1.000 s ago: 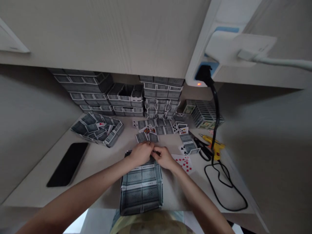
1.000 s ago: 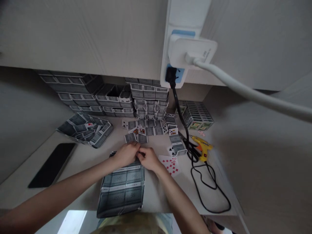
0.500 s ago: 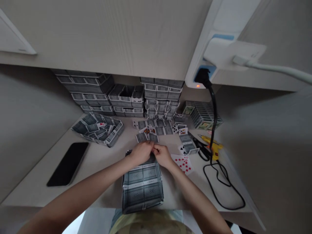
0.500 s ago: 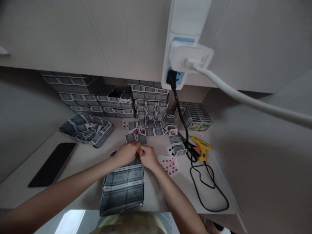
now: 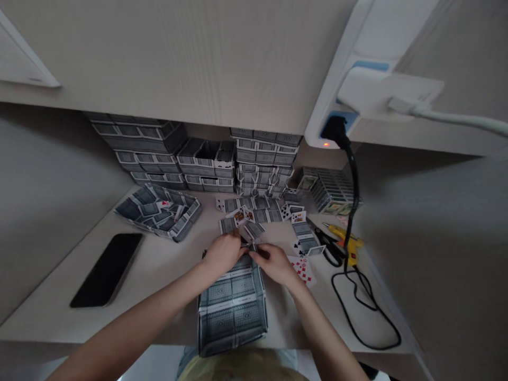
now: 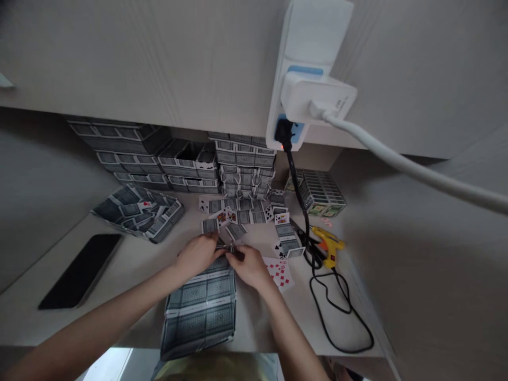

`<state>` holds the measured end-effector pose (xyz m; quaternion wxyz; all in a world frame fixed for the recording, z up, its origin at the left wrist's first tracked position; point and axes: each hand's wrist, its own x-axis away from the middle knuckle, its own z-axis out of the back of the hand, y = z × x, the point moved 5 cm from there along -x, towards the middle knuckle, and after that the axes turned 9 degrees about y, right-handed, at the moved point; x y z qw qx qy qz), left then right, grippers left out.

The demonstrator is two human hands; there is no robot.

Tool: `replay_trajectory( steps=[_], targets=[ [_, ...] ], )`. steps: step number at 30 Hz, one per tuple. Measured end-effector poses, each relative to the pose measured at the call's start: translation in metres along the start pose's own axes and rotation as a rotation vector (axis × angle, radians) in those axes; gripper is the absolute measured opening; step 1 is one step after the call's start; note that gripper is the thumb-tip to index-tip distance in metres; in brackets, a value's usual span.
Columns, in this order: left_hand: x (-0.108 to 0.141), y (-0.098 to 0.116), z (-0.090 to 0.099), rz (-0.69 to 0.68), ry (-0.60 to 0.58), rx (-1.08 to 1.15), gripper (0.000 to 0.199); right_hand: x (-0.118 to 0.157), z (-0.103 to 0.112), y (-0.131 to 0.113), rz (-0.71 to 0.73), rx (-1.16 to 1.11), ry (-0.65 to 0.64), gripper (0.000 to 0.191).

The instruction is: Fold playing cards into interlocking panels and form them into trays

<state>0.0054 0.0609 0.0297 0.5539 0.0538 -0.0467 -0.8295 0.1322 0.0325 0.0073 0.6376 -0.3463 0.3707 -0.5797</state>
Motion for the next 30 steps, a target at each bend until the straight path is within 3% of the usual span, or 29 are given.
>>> replay_trajectory(
  steps=[7, 13, 18, 22, 30],
  targets=[
    [-0.004, 0.014, 0.004, -0.082, -0.011, 0.009, 0.023, 0.003, -0.017, -0.002, 0.008, 0.11, 0.115, 0.023],
    [-0.008, 0.013, -0.002, -0.091, -0.044, 0.089, 0.023, -0.004, -0.02, 0.005, -0.068, -0.12, 0.138, 0.026],
    [-0.011, 0.003, -0.002, -0.036, -0.021, 0.18, 0.022, -0.007, -0.018, 0.006, -0.221, -0.434, 0.012, 0.041],
    [-0.011, -0.004, 0.004, 0.017, 0.024, 0.301, 0.024, -0.004, -0.011, 0.004, -0.298, -0.622, -0.003, 0.038],
    [-0.008, -0.004, 0.01, 0.004, 0.14, 0.656, 0.029, -0.005, 0.0, 0.004, -0.184, -0.477, -0.037, 0.027]
  ],
)
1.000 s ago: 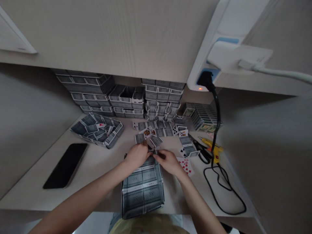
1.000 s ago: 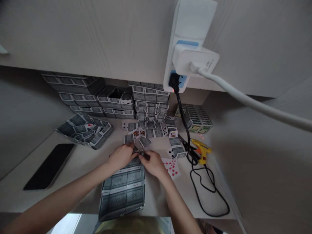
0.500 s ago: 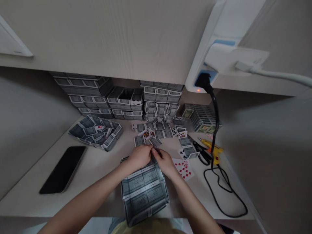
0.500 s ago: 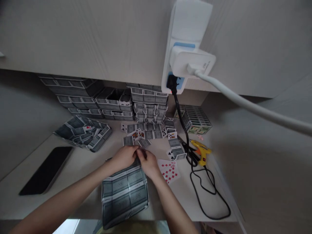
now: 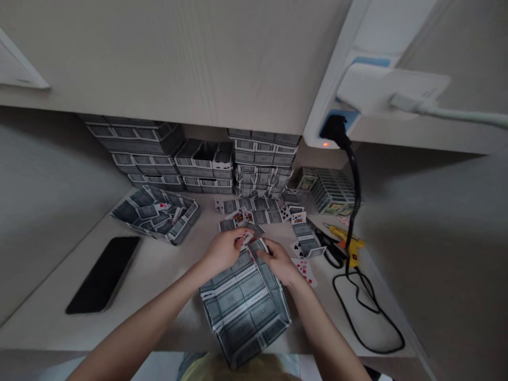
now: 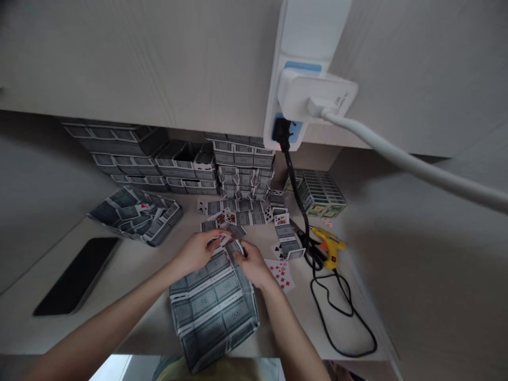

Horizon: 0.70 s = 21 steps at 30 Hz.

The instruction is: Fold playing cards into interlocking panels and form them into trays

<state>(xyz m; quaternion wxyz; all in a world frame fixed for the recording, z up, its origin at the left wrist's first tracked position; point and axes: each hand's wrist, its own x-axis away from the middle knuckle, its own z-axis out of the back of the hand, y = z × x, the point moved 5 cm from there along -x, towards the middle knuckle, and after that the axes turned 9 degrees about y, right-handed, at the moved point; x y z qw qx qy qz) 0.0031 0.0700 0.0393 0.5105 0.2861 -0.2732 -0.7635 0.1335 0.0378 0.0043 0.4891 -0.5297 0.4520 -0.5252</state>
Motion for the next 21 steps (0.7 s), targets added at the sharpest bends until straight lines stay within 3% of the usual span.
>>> replay_trajectory(
  steps=[8, 15, 21],
  targets=[
    [-0.001, 0.0, -0.003, -0.002, -0.026, 0.117, 0.026, -0.003, 0.005, 0.003, 0.048, 0.171, -0.002, 0.025],
    [-0.002, 0.003, -0.001, -0.002, -0.015, -0.022, 0.021, -0.004, -0.001, -0.011, 0.177, 0.391, 0.014, 0.026],
    [0.005, 0.006, 0.003, -0.005, 0.023, -0.112, 0.026, -0.003, -0.004, -0.015, 0.212, 0.482, -0.057, 0.024]
  ],
)
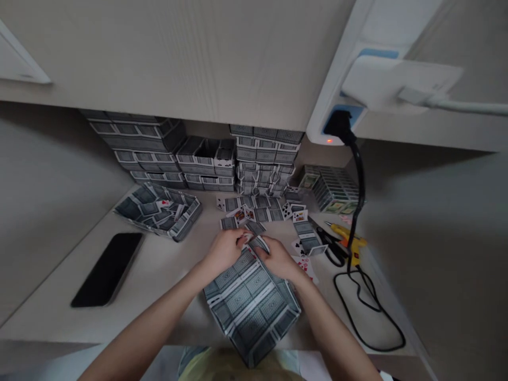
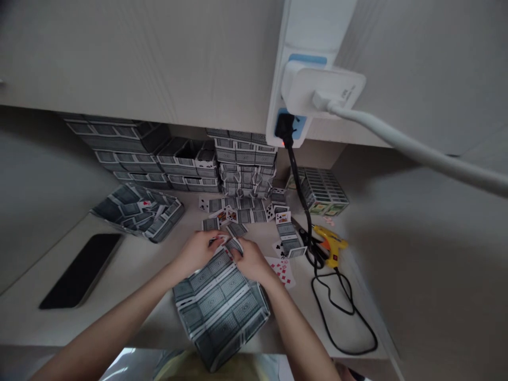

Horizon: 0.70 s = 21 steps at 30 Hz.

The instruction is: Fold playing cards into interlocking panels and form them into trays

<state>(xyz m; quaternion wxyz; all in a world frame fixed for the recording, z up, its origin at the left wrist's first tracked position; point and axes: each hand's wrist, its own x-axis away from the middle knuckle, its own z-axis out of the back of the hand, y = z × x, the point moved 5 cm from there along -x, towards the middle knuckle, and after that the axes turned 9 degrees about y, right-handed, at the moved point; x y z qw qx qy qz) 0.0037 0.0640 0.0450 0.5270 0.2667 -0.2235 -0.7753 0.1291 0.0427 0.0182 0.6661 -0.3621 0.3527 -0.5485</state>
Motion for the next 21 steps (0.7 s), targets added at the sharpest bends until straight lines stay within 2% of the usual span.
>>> replay_trajectory(
  steps=[11, 21],
  targets=[
    [0.0011, -0.0004, -0.0019, 0.053, 0.026, -0.075, 0.022, -0.0014, 0.0051, 0.003, -0.01, 0.027, 0.019, 0.019],
    [-0.0016, 0.0052, -0.0053, 0.06, -0.09, -0.199, 0.021, 0.0052, 0.0028, 0.0017, -0.005, 0.028, 0.021, 0.017]
  ],
)
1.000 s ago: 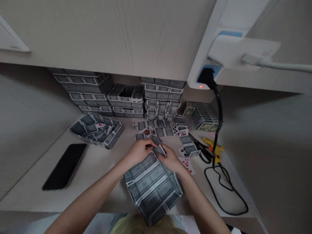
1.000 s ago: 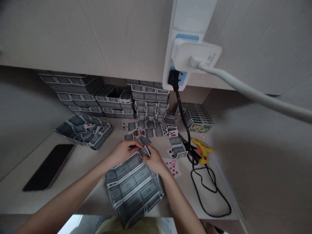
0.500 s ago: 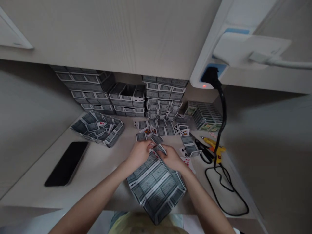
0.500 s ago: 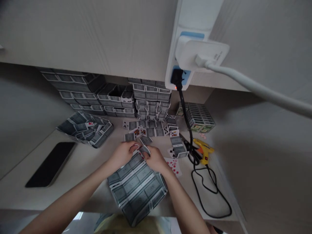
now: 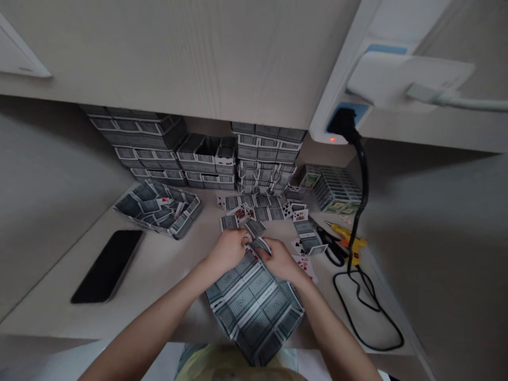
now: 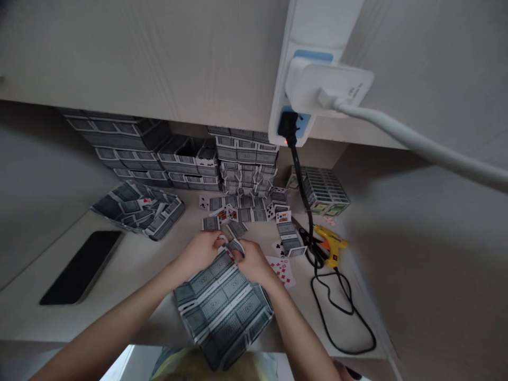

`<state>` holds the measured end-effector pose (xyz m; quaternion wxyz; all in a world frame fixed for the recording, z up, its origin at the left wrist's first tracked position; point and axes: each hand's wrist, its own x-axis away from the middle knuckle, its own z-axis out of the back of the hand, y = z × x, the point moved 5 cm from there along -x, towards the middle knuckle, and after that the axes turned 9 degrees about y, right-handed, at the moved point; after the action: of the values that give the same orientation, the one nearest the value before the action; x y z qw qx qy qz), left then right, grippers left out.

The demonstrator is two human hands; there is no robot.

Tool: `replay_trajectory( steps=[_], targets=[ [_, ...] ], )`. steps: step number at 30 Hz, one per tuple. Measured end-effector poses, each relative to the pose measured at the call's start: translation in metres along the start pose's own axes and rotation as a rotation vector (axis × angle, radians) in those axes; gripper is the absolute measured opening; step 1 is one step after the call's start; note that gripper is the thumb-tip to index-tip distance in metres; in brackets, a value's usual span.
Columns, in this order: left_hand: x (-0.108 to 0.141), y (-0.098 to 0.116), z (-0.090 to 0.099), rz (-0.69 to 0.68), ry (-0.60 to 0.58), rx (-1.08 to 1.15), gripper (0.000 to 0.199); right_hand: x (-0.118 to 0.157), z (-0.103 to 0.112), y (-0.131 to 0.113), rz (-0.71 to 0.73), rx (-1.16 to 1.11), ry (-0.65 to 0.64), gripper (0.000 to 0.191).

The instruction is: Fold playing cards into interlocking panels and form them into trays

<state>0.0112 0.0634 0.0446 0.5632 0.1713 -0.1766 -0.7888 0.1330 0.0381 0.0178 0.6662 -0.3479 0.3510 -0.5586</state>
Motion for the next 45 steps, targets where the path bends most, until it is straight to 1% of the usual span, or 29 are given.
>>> replay_trajectory(
  steps=[4, 10, 14, 21, 27, 34, 39, 45],
  targets=[
    [0.0, 0.0, 0.001, -0.014, -0.018, -0.009, 0.021, 0.001, 0.001, 0.0, 0.015, 0.021, 0.014, 0.015],
    [0.002, 0.0, 0.003, -0.05, 0.019, -0.005, 0.023, 0.003, 0.003, -0.003, 0.039, 0.053, 0.011, 0.015],
    [0.002, 0.002, 0.003, -0.048, 0.033, -0.024, 0.024, 0.003, 0.003, -0.003, 0.042, 0.047, 0.015, 0.015],
    [0.002, 0.003, -0.001, -0.068, 0.013, -0.03, 0.022, 0.003, 0.002, -0.002, 0.033, 0.045, 0.018, 0.015],
    [0.0, -0.001, -0.002, -0.041, 0.039, -0.026, 0.023, 0.004, 0.003, -0.002, 0.024, 0.041, 0.023, 0.014],
    [0.001, 0.003, -0.003, -0.071, -0.012, -0.031, 0.023, 0.004, 0.002, -0.003, 0.032, 0.048, 0.013, 0.016],
    [0.004, 0.009, -0.005, -0.081, -0.063, -0.095, 0.024, 0.002, 0.0, -0.001, 0.031, 0.072, 0.025, 0.016],
    [0.008, 0.006, -0.008, -0.106, -0.048, -0.196, 0.026, 0.001, -0.002, 0.006, 0.001, 0.141, 0.061, 0.022]
  ],
)
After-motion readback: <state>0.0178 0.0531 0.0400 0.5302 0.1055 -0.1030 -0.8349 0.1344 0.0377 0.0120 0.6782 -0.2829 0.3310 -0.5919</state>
